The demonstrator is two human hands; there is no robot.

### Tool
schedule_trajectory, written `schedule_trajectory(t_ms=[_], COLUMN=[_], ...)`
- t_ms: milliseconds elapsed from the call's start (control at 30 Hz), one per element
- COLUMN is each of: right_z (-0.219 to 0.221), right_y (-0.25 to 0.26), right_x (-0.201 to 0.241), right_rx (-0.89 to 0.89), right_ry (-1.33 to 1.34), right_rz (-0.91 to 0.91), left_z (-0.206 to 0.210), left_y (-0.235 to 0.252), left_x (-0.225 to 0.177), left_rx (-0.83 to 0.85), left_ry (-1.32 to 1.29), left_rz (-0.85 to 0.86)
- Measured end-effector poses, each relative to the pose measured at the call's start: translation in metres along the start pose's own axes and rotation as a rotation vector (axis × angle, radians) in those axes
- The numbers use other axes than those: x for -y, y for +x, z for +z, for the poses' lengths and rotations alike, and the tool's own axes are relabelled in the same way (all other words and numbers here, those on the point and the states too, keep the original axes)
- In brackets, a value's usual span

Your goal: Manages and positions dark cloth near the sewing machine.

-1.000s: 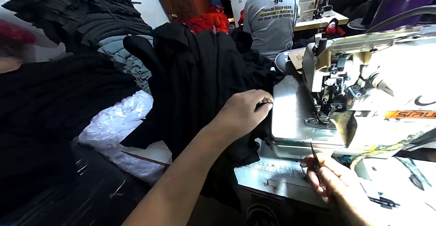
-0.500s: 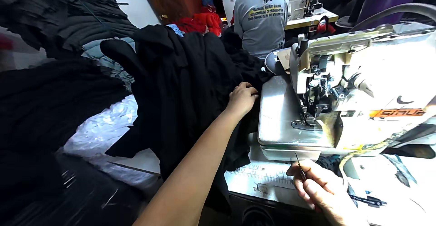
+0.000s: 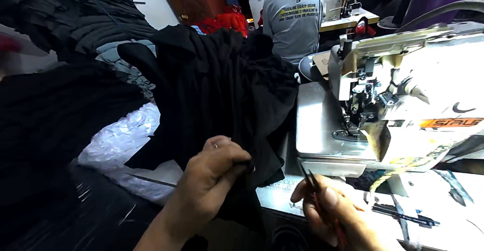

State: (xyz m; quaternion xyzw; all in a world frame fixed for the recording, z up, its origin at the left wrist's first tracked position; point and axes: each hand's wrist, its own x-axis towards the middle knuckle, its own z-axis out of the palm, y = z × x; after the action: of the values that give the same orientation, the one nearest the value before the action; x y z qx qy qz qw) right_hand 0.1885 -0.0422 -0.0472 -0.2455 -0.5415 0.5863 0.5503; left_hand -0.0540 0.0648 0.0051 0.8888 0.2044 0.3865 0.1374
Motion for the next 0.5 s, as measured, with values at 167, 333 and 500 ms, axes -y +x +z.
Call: schedule_trajectory(t_ms=[167,333,500], right_z=[0.024,0.031,0.037], right_y=[0.029,0.043,0.058], right_x=[-0.009,-0.017,-0.016], right_rx=[0.085,0.121,0.115], right_ry=[0.096,0.116,0.042], right_rz=[0.216,0.37,0.386], left_z=[-0.003,-0.001,0.0], left_y=[-0.035,-0.049,-0.048], left_x=[0.002,0.006,0.003], left_rx=[-0.084,-0.117,-0.082], left_ry=[0.017,0.011,0.134], left_rz=[-0.036,-0.041,0.021])
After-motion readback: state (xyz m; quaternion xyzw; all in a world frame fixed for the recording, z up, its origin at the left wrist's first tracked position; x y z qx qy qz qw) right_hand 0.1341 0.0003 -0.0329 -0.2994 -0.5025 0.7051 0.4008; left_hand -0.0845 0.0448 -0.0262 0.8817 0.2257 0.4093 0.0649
